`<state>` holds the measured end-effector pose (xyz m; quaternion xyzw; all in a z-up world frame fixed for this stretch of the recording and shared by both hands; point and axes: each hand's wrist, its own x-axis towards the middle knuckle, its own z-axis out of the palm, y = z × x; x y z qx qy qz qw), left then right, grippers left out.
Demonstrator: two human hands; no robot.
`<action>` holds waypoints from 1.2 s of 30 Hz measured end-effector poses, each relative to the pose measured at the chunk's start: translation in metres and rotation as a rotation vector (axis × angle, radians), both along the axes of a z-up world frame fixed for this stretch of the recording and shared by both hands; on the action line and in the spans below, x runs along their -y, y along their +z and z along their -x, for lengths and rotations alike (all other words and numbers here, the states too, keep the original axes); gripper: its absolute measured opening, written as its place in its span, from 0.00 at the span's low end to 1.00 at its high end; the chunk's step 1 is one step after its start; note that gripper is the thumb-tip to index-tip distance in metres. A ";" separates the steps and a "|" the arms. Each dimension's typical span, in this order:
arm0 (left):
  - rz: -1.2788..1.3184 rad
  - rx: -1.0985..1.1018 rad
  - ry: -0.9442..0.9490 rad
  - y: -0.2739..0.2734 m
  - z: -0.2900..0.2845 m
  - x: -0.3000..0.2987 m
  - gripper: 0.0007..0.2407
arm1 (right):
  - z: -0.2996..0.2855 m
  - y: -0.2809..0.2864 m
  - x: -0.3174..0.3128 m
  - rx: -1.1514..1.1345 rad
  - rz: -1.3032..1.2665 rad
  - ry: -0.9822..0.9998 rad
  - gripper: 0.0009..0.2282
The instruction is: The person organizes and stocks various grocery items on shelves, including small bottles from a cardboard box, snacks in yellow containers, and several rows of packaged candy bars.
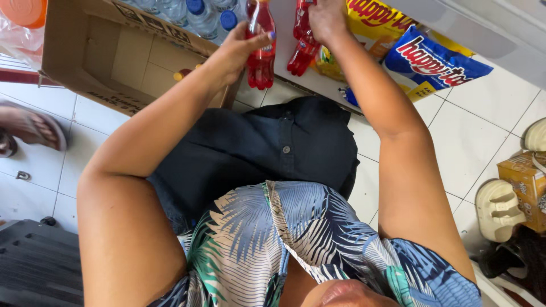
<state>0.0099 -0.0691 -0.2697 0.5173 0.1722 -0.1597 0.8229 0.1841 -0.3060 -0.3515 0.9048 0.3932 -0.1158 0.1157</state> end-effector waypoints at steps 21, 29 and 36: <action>-0.750 0.233 0.256 -0.170 0.011 0.078 0.31 | 0.016 0.072 -0.038 -0.408 -0.390 -0.043 0.12; -0.762 0.273 0.327 -0.189 0.004 0.086 0.33 | 0.016 0.047 -0.058 -0.358 -0.370 -0.031 0.14; -0.723 0.182 0.351 -0.209 0.005 0.099 0.34 | 0.024 0.053 -0.067 -0.270 -0.469 0.027 0.15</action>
